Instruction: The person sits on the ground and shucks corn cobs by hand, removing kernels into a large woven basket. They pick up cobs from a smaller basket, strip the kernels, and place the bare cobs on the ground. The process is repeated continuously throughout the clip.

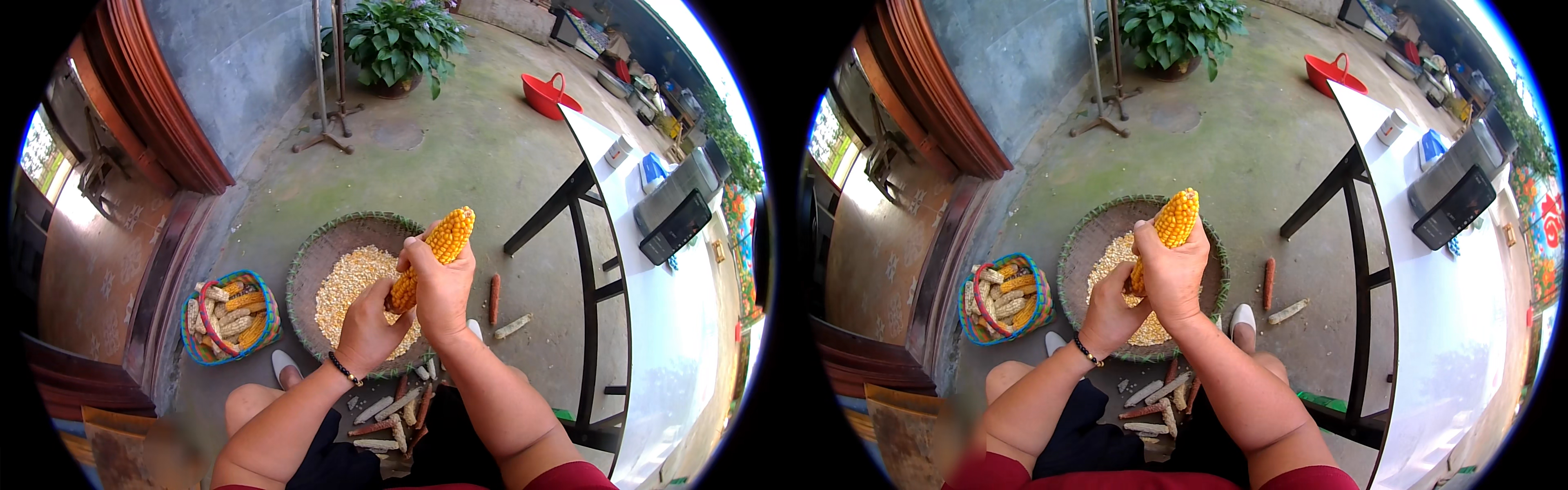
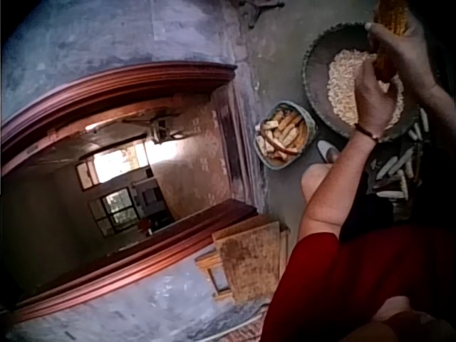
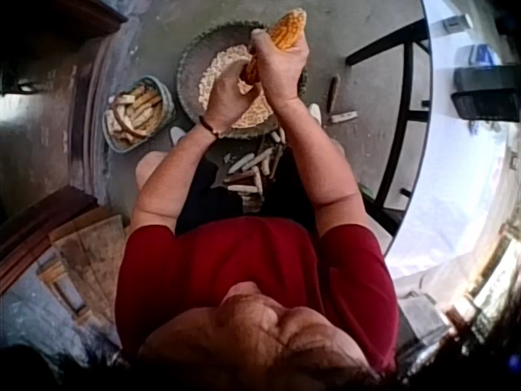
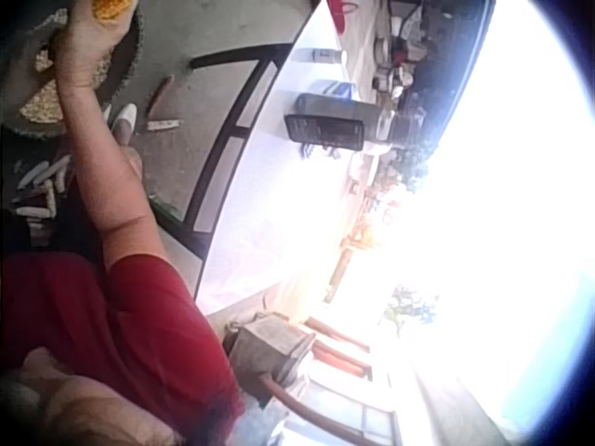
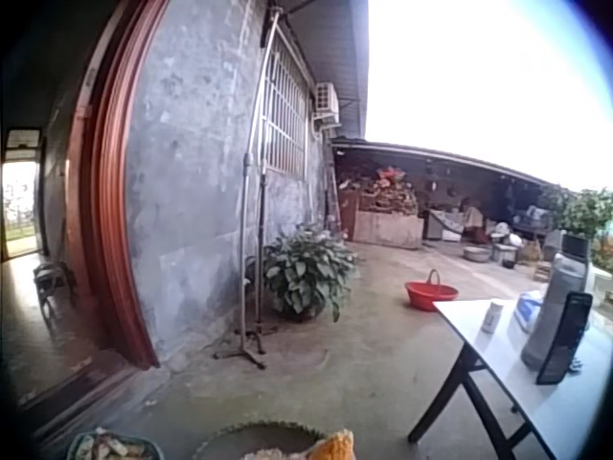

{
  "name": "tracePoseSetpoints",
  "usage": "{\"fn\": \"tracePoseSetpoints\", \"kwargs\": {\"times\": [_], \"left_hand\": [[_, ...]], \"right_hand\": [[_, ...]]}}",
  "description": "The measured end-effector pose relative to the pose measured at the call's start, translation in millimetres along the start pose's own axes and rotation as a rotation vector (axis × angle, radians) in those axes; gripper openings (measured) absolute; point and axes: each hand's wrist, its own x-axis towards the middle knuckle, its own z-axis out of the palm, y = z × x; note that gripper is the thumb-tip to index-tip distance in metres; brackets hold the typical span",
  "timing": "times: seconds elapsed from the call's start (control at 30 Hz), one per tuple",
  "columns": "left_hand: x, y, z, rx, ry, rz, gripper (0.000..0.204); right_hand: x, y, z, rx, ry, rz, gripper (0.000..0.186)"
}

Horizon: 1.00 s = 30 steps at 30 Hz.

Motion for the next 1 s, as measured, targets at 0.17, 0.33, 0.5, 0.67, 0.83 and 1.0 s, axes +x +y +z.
{"fn": "tracePoseSetpoints", "kwargs": {"times": [0.17, 0.33, 0.5, 0.67, 0.83, 1.0], "left_hand": [[-2, -3, -2, -0.186, -0.088, -0.158, 0.021], [-1, -5, -8, -0.315, -0.197, -0.239, 0.018], [3, -5, -12, -0.396, -0.245, -0.249, 0.013], [6, -3, -17, -0.418, -0.31, -0.298, 0.022], [5, 1, -17, -0.449, -0.248, -0.276, 0.011], [3, 5, -19, -0.44, -0.254, -0.336, 0.012]], "right_hand": [[-6, -3, 4, 0.146, -0.123, 0.11, 0.014], [-4, -8, 2, 0.202, -0.224, 0.134, 0.013], [4, -10, -2, 0.247, -0.329, 0.186, 0.02], [8, -11, -2, 0.277, -0.403, 0.2, 0.022], [10, -12, -1, 0.268, -0.46, 0.221, 0.024], [10, -13, 0, 0.286, -0.509, 0.248, 0.026]]}}
